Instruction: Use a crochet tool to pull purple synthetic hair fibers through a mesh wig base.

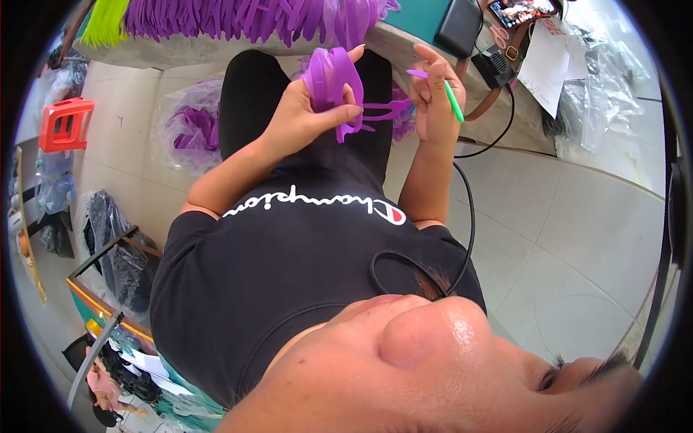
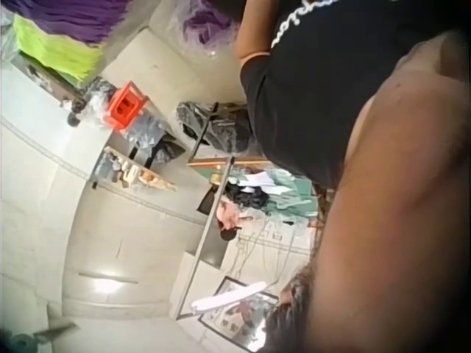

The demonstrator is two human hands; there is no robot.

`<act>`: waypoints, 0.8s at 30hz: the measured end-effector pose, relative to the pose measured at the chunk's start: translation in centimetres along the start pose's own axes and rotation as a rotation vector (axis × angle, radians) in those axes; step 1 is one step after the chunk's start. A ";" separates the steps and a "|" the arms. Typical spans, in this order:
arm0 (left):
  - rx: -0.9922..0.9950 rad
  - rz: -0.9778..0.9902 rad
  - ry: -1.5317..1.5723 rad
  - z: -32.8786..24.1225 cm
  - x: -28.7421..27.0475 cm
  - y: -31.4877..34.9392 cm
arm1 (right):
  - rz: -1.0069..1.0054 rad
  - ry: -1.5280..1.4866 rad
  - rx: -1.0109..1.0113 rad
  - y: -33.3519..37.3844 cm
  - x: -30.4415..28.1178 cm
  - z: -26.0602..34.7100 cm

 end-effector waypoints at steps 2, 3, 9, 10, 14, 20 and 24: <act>0.088 0.039 -0.248 -0.8 0.6 0.7 | 0.204 -0.197 0.112 0.2 2.9 -0.6; 0.210 0.084 -0.341 -1.1 1.1 0.7 | 0.287 -0.175 0.218 0.4 3.9 -1.9; 0.392 0.294 -0.648 -0.8 2.6 1.8 | 0.508 -0.366 0.537 2.0 7.1 -5.3; 0.354 0.347 -0.680 -0.1 2.7 2.0 | 0.492 -0.409 0.531 1.6 7.4 -4.7; 0.312 0.399 -0.735 -0.4 3.3 2.2 | 0.591 -0.529 0.586 1.7 9.0 -2.5; 0.285 0.371 -0.664 0.5 2.0 2.3 | 0.473 -0.159 0.308 0.2 9.0 -0.3; 0.144 0.338 -0.517 0.5 1.6 1.8 | 0.458 0.008 0.156 0.7 9.6 2.8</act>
Point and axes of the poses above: each hand's wrist, its own y-axis away from the middle knuckle, its own x-axis out of the palm, z = x × y, the point moved 10 cm from there along -y, towards the middle knuckle, and after that the axes turned 11 degrees about -z, right-handed, at the moved point
